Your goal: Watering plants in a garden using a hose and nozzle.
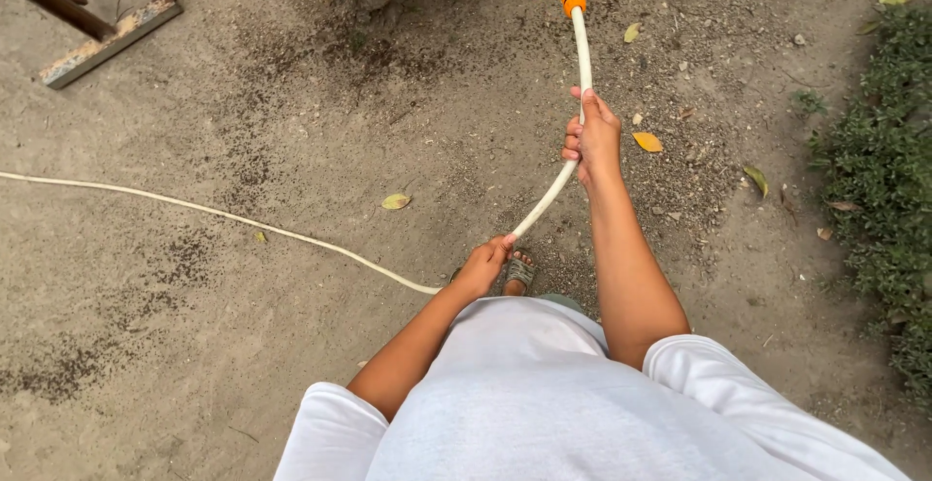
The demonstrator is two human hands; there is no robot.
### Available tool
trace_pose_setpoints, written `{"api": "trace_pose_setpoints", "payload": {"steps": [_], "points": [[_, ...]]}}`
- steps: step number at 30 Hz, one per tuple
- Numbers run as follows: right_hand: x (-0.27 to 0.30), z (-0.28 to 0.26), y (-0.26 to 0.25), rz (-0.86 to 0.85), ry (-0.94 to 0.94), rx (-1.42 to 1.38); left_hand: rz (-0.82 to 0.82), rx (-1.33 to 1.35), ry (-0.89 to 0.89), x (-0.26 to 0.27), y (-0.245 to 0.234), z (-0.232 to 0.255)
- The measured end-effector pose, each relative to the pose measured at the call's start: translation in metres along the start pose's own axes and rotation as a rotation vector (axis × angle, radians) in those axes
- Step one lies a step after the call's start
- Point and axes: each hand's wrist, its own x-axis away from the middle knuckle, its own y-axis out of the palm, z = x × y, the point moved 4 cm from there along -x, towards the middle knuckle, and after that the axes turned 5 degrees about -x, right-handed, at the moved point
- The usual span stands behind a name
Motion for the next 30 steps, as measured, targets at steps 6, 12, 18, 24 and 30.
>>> {"api": "trace_pose_setpoints", "payload": {"steps": [6, 12, 18, 24, 30], "points": [[0.007, -0.003, -0.011, 0.025, -0.012, 0.012, -0.006, 0.069, 0.029, -0.013, 0.020, -0.025], [0.007, -0.001, -0.010, 0.016, -0.004, 0.014, 0.001, -0.015, 0.050, -0.002, 0.009, -0.009], [0.012, 0.002, -0.009, 0.011, -0.025, 0.037, 0.012, 0.017, 0.121, -0.002, 0.013, -0.020], [0.023, 0.000, -0.002, 0.031, -0.016, 0.063, -0.013, 0.015, 0.049, 0.009, 0.008, -0.009], [0.026, 0.008, 0.003, 0.009, -0.003, 0.085, -0.003, 0.043, 0.120, 0.006, 0.016, -0.034]]}}
